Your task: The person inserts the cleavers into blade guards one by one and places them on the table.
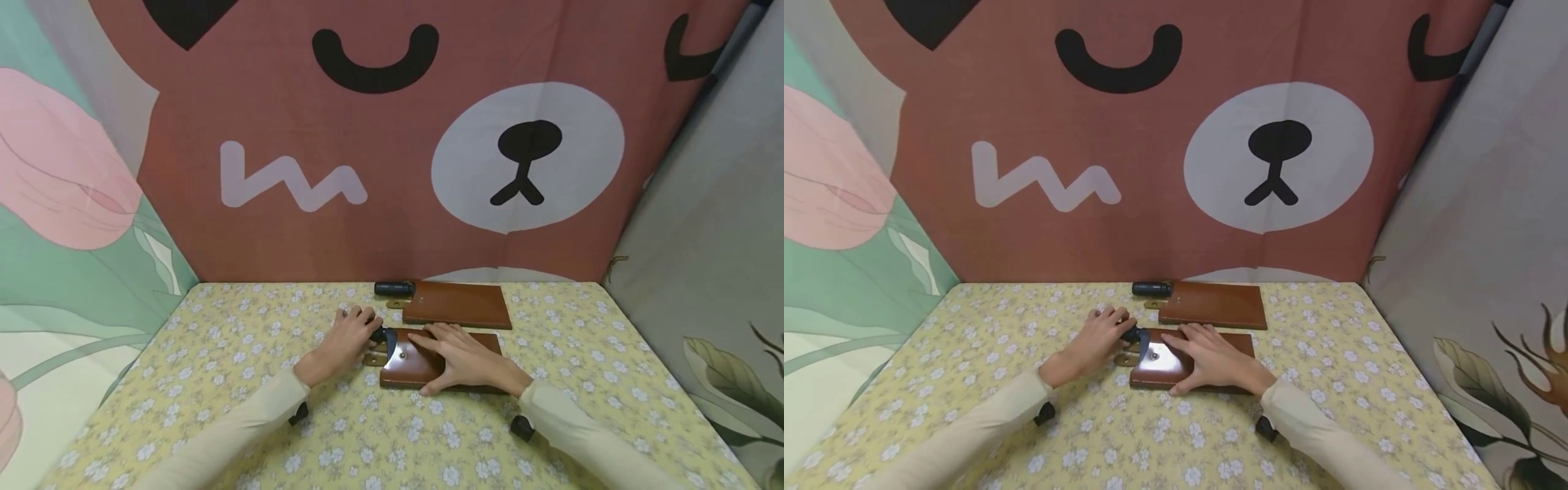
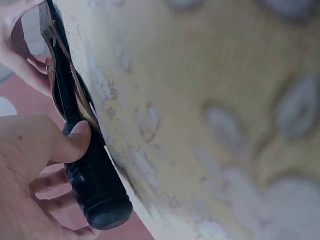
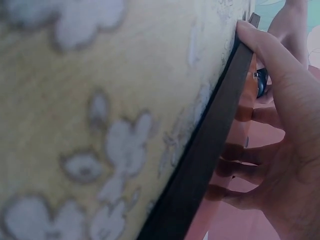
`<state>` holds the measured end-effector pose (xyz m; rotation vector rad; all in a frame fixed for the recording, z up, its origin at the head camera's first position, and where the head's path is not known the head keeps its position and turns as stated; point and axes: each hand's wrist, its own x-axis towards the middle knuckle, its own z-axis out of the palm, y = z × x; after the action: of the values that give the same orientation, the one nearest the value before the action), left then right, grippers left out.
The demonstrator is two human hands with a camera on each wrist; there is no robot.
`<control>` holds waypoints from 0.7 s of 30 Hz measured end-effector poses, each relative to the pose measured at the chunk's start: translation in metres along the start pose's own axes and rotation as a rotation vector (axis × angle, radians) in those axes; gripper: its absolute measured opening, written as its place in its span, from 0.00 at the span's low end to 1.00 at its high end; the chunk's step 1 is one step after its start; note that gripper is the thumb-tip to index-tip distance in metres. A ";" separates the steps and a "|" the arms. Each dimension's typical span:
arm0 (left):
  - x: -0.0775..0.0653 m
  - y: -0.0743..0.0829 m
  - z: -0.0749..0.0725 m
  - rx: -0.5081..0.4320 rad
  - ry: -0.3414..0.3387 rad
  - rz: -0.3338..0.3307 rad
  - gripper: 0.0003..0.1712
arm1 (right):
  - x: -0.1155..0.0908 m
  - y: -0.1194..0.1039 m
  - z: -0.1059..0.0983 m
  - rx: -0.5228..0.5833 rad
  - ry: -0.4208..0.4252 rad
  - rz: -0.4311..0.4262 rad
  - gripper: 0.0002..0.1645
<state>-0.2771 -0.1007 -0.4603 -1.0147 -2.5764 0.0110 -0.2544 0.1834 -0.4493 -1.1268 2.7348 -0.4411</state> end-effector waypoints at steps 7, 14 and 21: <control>-0.002 0.001 -0.001 -0.004 -0.026 0.008 0.19 | 0.000 0.001 0.001 0.015 -0.009 0.000 0.63; 0.005 -0.004 -0.007 -0.002 -0.027 0.025 0.20 | 0.000 0.001 -0.004 0.007 0.006 0.000 0.63; -0.001 -0.008 -0.003 0.014 0.001 0.067 0.23 | -0.005 0.000 0.000 0.033 -0.036 0.020 0.62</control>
<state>-0.2806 -0.1076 -0.4563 -1.0949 -2.5370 0.0457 -0.2509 0.1872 -0.4495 -1.0873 2.6948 -0.4573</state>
